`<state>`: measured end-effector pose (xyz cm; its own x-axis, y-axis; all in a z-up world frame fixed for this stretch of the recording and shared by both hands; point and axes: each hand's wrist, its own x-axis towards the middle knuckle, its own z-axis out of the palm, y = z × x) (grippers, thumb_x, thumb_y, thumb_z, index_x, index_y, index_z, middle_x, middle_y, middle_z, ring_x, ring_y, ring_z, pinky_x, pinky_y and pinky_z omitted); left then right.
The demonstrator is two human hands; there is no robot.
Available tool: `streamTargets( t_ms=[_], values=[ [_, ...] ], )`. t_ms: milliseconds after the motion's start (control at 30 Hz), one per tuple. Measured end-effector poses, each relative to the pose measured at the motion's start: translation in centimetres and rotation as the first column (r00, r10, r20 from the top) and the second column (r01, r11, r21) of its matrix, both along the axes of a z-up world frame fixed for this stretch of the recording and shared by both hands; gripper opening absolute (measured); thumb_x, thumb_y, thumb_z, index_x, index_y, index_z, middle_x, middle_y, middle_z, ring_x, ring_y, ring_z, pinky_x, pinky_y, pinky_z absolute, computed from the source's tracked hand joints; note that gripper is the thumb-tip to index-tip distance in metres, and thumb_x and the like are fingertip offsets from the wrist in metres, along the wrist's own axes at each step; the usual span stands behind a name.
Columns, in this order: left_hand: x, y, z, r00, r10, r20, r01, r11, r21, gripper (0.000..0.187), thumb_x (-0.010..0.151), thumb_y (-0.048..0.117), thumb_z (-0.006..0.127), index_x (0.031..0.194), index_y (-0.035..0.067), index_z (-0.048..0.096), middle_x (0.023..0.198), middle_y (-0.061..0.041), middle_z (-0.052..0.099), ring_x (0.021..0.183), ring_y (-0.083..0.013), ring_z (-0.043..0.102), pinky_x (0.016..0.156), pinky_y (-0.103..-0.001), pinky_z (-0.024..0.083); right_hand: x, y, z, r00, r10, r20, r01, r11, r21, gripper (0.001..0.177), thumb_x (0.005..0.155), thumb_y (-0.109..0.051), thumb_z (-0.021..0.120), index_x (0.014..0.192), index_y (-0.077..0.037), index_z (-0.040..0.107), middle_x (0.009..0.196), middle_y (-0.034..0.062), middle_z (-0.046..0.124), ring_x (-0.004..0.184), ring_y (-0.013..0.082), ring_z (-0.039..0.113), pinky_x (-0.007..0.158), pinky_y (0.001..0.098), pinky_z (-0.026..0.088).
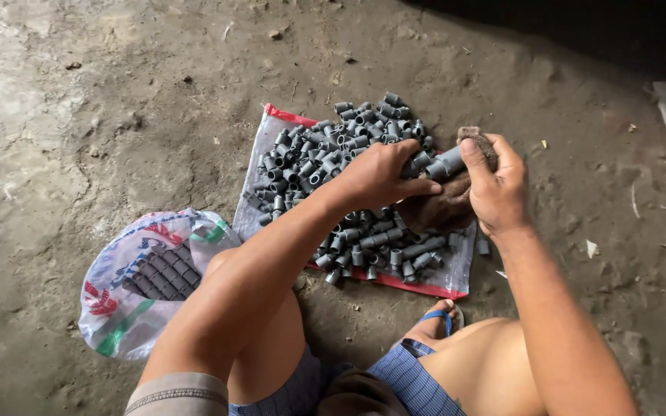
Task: Cleaning and sorting grey PVC pipe fittings by hand using a cloth and placing them into a plastic bag.
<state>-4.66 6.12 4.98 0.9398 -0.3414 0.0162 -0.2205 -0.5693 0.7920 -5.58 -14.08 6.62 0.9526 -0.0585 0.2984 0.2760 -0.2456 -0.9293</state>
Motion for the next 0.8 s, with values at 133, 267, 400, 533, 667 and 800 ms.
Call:
streamTargets(
  t_ms=[133, 267, 400, 533, 667, 800],
  values=[
    [0.0, 0.1, 0.2, 1.000, 0.007, 0.001, -0.007, 1.000, -0.026, 0.060, 0.078, 0.064, 0.076, 0.107, 0.013, 0.062, 0.080, -0.016, 0.072, 0.080, -0.0397, 0.074, 0.068, -0.049, 0.058, 0.1, 0.1, 0.3, 0.999, -0.036, 0.027, 0.036, 0.999, -0.002, 0.017, 0.108, -0.026, 0.073, 0.110, -0.009, 0.073, 0.096, 0.0037, 0.069, 0.091, 0.0085, 0.058, 0.083, 0.0266, 0.052],
    [-0.3, -0.1, 0.6, 0.998, 0.044, -0.050, -0.049, 0.994, -0.101, 0.059, 0.080, 0.065, 0.073, 0.105, 0.012, 0.065, 0.081, -0.018, 0.072, 0.083, -0.0405, 0.074, 0.072, -0.050, 0.057, 0.2, -0.1, -0.2, 0.998, -0.068, 0.006, 0.068, 0.993, 0.092, 0.016, 0.108, -0.026, 0.071, 0.110, -0.011, 0.070, 0.094, 0.0017, 0.067, 0.089, 0.0071, 0.056, 0.082, 0.0246, 0.051],
    [0.2, 0.3, -0.4, 0.992, 0.090, -0.092, -0.110, 0.964, -0.241, 0.051, 0.084, 0.064, 0.070, 0.107, 0.019, 0.066, 0.084, -0.015, 0.074, 0.088, -0.0381, 0.075, 0.074, -0.050, 0.058, 0.1, -0.6, -0.8, 0.990, 0.071, -0.125, -0.048, 0.983, 0.175, 0.019, 0.100, -0.021, 0.079, 0.112, -0.011, 0.068, 0.085, 0.0039, 0.067, 0.078, 0.0080, 0.066, 0.075, 0.0237, 0.057],
    [0.0, 0.7, 0.6, 0.993, 0.043, -0.106, -0.071, 0.959, -0.273, 0.049, 0.083, 0.065, 0.071, 0.107, 0.023, 0.068, 0.085, -0.012, 0.076, 0.087, -0.0351, 0.075, 0.075, -0.048, 0.059, -1.5, 0.5, 2.0, 0.948, 0.231, -0.218, -0.188, 0.962, 0.199, 0.030, 0.088, -0.017, 0.082, 0.115, -0.010, 0.071, 0.098, 0.0047, 0.070, 0.094, 0.0091, 0.065, 0.092, 0.0312, 0.056],
    [1.2, 1.2, 0.8, 0.992, -0.018, -0.127, -0.021, 0.954, -0.300, 0.062, 0.092, 0.071, 0.053, 0.100, 0.010, 0.064, 0.071, -0.019, 0.068, 0.068, -0.0379, 0.069, 0.068, -0.051, 0.055, -1.8, 1.1, 2.1, 0.906, 0.319, -0.278, -0.335, 0.942, -0.009, 0.039, 0.075, -0.006, 0.089, 0.112, -0.010, 0.076, 0.092, 0.0041, 0.074, 0.091, 0.0083, 0.064, 0.088, 0.0333, 0.057],
    [2.3, 0.5, -2.3, 0.976, -0.068, -0.206, -0.066, 0.813, -0.578, 0.060, 0.103, 0.067, 0.035, 0.108, 0.015, 0.065, 0.057, -0.013, 0.062, 0.042, -0.0244, 0.064, 0.037, -0.033, 0.053, -2.7, 2.7, 3.5, 0.925, 0.268, -0.268, -0.196, 0.943, 0.267, 0.028, 0.086, -0.010, 0.080, 0.113, -0.011, 0.073, 0.094, 0.0074, 0.074, 0.092, 0.0134, 0.070, 0.091, 0.0347, 0.060]
  ],
)
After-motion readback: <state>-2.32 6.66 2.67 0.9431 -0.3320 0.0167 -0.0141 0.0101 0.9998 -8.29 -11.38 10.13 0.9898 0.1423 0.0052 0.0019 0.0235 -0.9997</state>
